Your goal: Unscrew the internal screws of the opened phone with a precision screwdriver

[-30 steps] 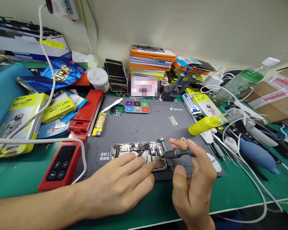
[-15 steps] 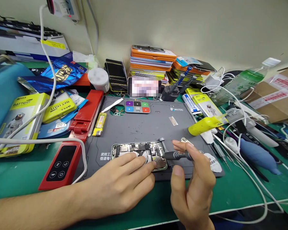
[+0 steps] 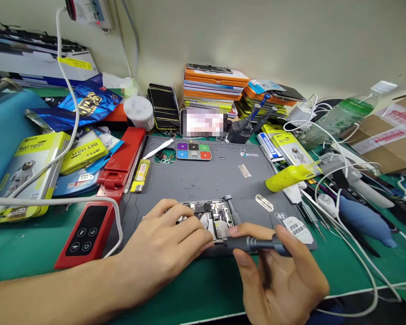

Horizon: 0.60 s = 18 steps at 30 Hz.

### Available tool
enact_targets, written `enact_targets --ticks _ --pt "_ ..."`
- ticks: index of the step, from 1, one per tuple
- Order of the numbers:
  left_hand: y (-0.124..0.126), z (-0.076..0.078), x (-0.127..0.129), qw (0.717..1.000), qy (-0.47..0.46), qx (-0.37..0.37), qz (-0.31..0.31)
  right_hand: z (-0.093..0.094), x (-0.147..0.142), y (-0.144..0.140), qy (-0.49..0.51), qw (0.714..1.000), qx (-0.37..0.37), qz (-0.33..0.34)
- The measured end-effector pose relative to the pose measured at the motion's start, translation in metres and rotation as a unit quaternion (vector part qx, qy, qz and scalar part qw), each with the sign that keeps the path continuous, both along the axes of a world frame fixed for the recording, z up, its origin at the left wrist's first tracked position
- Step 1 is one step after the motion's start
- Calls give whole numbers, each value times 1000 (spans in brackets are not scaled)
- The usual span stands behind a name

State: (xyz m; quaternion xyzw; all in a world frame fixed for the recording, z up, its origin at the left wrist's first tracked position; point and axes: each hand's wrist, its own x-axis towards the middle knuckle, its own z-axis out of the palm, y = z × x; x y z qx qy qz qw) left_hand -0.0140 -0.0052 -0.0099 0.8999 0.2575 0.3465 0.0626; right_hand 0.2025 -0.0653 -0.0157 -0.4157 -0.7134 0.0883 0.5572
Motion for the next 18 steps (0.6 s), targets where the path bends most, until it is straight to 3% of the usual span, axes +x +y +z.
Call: enact_targets --ticks 4,12,18 --pt "1 0 1 999 -14 -32 -10 -1 0 1 -28 999 18 8" --pt "2 4 5 999 -11 -19 -26 -2 3 -1 -28 999 1 -19" --pt "1 2 6 999 7 -12 -34 1 -1 6 -21 993 44 -111"
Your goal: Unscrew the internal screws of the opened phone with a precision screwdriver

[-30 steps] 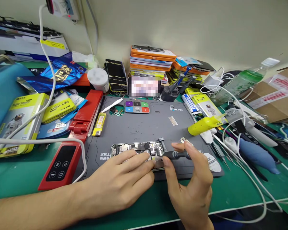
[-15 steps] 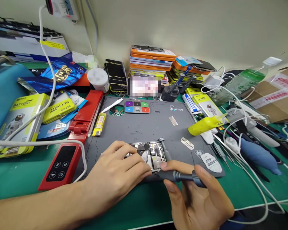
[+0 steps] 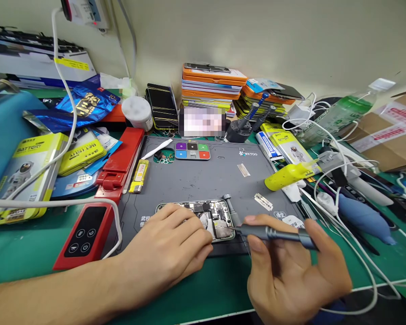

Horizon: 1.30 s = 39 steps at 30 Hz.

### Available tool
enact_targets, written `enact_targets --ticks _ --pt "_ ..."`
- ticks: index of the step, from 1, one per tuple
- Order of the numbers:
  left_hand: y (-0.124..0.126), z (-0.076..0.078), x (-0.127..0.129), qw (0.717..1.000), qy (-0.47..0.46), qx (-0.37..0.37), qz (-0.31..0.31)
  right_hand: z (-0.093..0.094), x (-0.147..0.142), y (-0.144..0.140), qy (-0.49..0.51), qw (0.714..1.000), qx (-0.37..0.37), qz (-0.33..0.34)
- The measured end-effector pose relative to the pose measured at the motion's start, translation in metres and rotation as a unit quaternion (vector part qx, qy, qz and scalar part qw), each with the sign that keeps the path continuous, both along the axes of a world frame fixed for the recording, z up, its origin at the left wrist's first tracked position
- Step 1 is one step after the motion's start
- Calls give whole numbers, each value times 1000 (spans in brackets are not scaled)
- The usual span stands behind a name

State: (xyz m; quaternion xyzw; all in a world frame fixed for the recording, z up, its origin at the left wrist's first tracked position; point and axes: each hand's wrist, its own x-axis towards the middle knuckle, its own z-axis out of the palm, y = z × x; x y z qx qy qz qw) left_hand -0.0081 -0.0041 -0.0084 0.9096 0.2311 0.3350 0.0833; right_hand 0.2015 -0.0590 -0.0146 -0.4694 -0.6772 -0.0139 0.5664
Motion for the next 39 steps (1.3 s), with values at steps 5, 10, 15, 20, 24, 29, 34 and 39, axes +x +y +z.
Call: enact_targets --ticks 5,10,15,20,24,29,34,39 --pt "-3 -2 0 999 27 30 -30 -6 -5 7 -24 999 -48 0" --pt "-3 -5 0 993 50 84 -67 -10 -6 7 -45 998 -52 -9" --pt "-5 -2 -3 984 69 114 -116 -12 -5 6 -46 997 -61 -5" --pt "-6 -1 -4 980 87 116 -139 -12 -5 6 -39 997 -69 2" --pt "-5 -1 -4 978 89 119 -143 -11 -5 8 -39 997 -68 7" --pt "-5 0 -5 978 86 118 -147 -12 -7 7 -53 996 -68 11" --pt "-5 1 -5 977 85 121 -151 -10 -6 7 -87 995 -53 13" --pt "-5 0 -4 977 83 129 -147 -2 -4 12 -144 989 -17 30"
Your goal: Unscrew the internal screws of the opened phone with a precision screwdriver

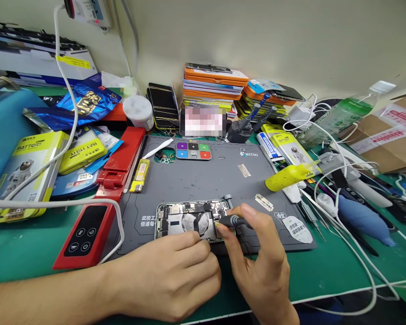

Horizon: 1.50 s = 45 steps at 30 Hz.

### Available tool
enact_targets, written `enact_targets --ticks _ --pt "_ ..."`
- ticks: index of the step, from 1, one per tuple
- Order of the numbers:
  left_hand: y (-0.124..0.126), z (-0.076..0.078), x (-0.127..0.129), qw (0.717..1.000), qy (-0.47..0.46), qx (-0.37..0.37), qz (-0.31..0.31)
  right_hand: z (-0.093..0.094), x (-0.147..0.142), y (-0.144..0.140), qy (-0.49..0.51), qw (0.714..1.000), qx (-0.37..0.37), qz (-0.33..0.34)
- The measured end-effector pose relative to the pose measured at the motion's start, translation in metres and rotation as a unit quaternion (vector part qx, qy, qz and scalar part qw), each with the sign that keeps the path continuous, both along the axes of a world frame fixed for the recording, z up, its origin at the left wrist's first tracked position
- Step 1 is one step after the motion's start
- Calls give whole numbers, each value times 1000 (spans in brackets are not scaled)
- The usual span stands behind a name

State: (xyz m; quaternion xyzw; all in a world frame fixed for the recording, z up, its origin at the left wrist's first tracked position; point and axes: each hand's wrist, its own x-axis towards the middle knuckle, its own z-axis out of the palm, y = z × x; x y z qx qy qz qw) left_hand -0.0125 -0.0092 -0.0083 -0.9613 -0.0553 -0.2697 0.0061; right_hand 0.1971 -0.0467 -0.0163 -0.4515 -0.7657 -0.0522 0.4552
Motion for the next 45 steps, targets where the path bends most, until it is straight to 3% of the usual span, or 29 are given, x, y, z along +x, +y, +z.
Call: enact_targets --ticks 8,20,28,33,39,45 --pt "-1 0 1 999 -32 -28 19 1 4 -4 22 999 -19 28" --pt "3 -3 5 989 -62 -72 112 -7 1 -5 28 999 -4 -20" --pt "3 8 -6 962 -123 -217 108 0 0 -13 215 976 -23 28" --pt "4 6 -6 960 -131 -206 138 6 2 -18 211 973 -52 80" --pt "4 2 -6 966 -124 -190 125 4 4 -19 214 968 -52 123" --pt "3 1 -4 965 -108 -197 136 5 4 -19 212 969 -50 121"
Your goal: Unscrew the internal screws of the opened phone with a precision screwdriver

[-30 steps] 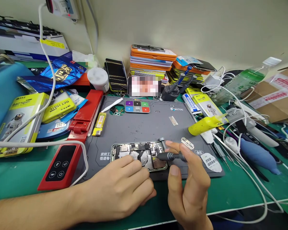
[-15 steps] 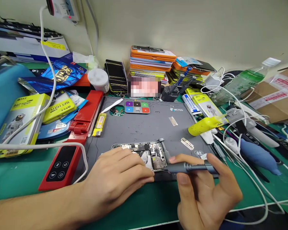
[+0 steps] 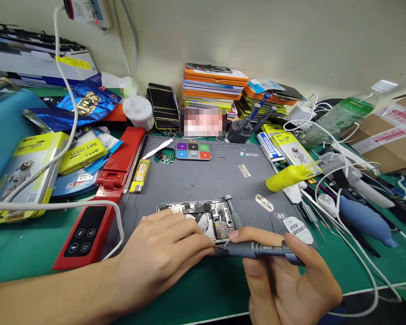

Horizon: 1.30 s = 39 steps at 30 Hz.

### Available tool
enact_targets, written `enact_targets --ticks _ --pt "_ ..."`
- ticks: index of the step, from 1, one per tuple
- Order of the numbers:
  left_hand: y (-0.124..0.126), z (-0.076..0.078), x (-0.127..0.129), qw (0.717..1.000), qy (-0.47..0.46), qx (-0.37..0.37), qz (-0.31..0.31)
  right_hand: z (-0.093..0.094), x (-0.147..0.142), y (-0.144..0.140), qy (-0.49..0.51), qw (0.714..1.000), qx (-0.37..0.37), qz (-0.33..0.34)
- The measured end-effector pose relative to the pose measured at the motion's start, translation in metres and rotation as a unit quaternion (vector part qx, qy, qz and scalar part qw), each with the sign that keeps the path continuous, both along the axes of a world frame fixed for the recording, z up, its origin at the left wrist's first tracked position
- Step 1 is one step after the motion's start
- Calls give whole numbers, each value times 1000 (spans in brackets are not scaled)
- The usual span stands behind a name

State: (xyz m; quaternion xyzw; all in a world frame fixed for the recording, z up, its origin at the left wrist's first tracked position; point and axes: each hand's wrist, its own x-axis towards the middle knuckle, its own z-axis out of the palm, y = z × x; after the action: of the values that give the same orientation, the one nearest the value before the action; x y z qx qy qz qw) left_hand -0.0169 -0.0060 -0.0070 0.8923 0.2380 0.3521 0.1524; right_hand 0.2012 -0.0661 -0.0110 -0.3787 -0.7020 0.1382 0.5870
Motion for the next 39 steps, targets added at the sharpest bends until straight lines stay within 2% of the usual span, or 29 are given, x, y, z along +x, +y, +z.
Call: enact_targets --ticks 11,39 --pt "-1 -2 0 1000 -2 -27 -1 7 -2 -3 18 1000 -9 -22" --pt "0 1 0 1000 -2 -24 -18 10 0 -1 5 999 -20 -31"
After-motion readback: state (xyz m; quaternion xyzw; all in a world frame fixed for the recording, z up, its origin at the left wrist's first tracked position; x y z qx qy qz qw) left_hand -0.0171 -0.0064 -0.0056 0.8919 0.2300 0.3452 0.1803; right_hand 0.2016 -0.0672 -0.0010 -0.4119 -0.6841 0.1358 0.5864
